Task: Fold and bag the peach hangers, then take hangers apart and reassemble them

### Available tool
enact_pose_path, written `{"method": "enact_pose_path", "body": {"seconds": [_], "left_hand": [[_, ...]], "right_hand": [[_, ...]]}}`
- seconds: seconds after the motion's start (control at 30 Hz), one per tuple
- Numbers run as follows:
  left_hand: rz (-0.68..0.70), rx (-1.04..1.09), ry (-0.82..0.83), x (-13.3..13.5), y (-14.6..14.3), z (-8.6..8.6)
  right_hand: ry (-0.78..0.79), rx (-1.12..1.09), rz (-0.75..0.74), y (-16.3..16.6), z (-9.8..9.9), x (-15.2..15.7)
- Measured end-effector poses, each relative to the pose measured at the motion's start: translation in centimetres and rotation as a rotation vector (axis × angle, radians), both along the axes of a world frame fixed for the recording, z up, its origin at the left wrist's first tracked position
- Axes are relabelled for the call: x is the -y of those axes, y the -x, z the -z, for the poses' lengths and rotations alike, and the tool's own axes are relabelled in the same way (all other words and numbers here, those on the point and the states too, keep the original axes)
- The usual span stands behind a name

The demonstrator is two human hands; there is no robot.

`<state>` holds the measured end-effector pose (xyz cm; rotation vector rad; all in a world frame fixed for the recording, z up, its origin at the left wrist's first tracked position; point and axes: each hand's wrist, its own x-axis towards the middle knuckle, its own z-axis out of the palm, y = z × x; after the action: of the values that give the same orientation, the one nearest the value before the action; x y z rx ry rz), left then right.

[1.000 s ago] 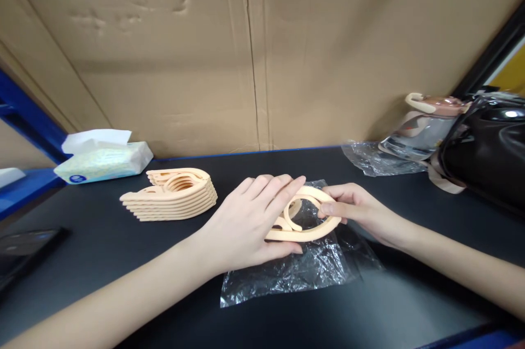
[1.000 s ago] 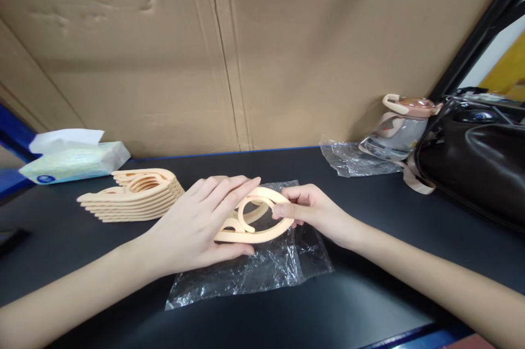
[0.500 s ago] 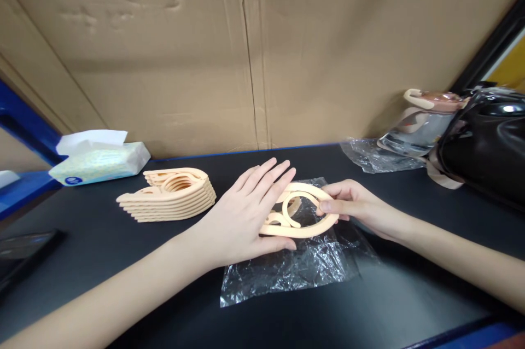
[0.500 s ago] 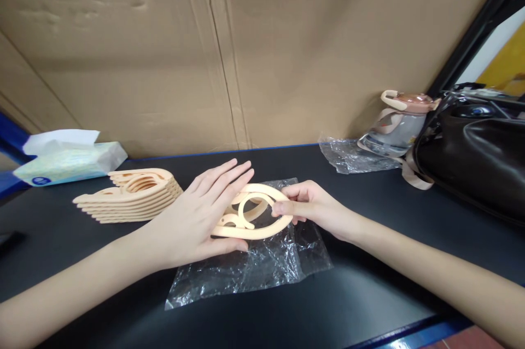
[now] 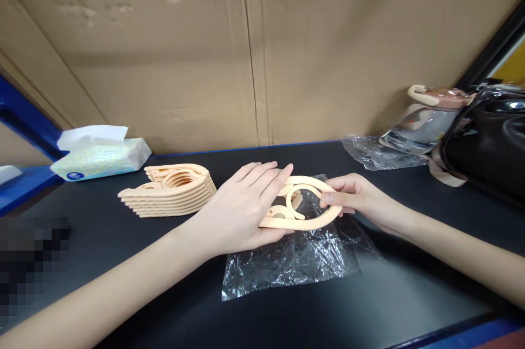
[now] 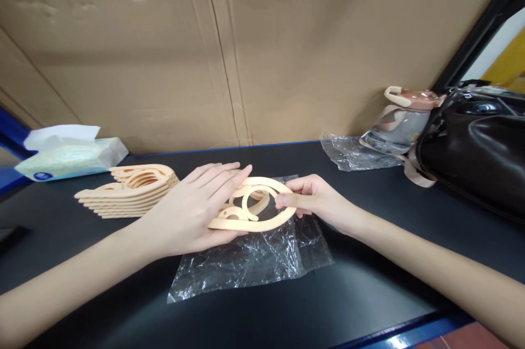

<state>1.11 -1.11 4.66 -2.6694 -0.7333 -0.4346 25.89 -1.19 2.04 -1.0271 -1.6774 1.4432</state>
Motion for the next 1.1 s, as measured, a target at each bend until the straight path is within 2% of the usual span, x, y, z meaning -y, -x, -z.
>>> {"method": "enact_pose_path", "body": {"seconds": [0.2,0.37,0.57,0.9,1.1], "left_hand": [[-0.027,-0.019,-0.011,-0.1,0.2,-0.3],[-0.049,-0.006,0.057,-0.1,0.3,-0.5],[-0.094,0.041,0.092,0.0,0.1,-0.5],[-0.044,0.035,0.088,0.3,-0.1,-0.3],[-0.065,0.062,0.091,0.1,0.0,-0.5]], "right_hand": [[-0.032,0.043,-0.008,-0.1,0.2,-0.1],[-0.047,0.060,0.003,0.0,0.0,-0.2],[-0.176,0.152,0.016,-0.1,-0.8,0.3],[-0.002,-0.015,-0.001,0.0,-0.7,0.5],[0.016,-0.038,-0.014,-0.2,-0.6,0.4]]}}
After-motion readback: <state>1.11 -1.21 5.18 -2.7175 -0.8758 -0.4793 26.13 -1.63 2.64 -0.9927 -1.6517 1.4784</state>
